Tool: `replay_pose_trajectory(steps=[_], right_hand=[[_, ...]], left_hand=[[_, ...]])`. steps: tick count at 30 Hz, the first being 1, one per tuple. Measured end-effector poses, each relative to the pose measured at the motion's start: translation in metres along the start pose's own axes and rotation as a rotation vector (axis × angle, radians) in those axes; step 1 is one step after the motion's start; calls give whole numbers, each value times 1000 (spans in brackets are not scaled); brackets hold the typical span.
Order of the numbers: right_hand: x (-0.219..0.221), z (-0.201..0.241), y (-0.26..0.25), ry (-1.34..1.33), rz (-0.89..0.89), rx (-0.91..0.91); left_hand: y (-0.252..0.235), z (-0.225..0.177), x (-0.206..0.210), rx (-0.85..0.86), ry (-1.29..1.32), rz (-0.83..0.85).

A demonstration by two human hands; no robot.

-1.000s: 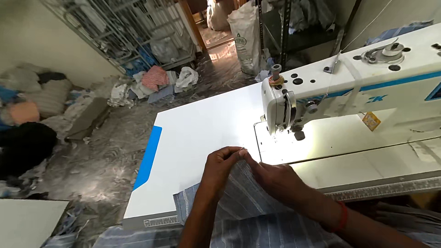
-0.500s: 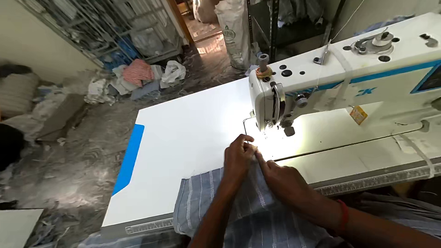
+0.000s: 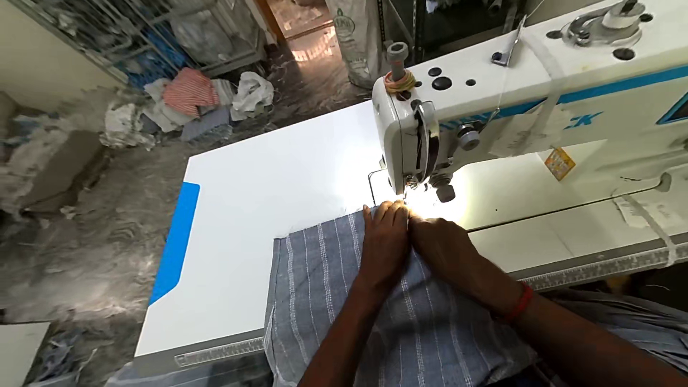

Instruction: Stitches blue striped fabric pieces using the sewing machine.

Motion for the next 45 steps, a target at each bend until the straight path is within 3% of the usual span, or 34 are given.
replay_pose_trajectory(steps=[5,10,13,18,21,23,25,28,31,34,37,39,40,41,43,45], right_hand=[[1,-3,-5,20,-20,18],[-1,-5,-16,28,-21,90],[-2,-4,-15,59,-42,77],[0,-1,-16,88,-43,93],[-1,0,-13,108,-87,38],[-1,0,-14,124,-87,24],[-2,1,-15,127,-76,33],[-4,2,-15,142,-24,82],[-1,1,-15,145,-46,70],[-1,1,-13,136,-77,73],[-3,3,-12,121,-58,89],[-3,2,-12,124,-89,61],[-2,3,-12,119,-88,52],[-2,3,-13,115,-86,44],[-3,3,-15,97,-60,52],[-5,1,-17,66,-55,56]], left_hand=[[21,1,-10,-19,78,81],[145,30,-57,-724,-134,227],[167,70,-51,-932,-234,258],[94,148,-25,-859,-145,343],[70,182,-38,-781,267,155],[91,174,-60,-750,536,-22],[130,135,-85,-806,291,41],[175,103,-70,-949,-87,296],[151,131,-45,-1005,-208,304],[93,186,-27,-968,-222,318],[35,235,-22,-837,27,281],[20,253,-35,-782,447,82],[23,252,-46,-759,645,-39],[34,241,-62,-747,664,-81],[80,190,-95,-780,221,44],[146,145,-99,-930,-59,195]])
Point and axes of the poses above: each hand's wrist, its own y-axis away from the middle knuckle, its own x-axis out of the palm, z = x × y, the point moved 6 cm from there along -y, towards the middle knuckle, and after that the axes turned 13 degrees about -y, right-handed, at the moved point
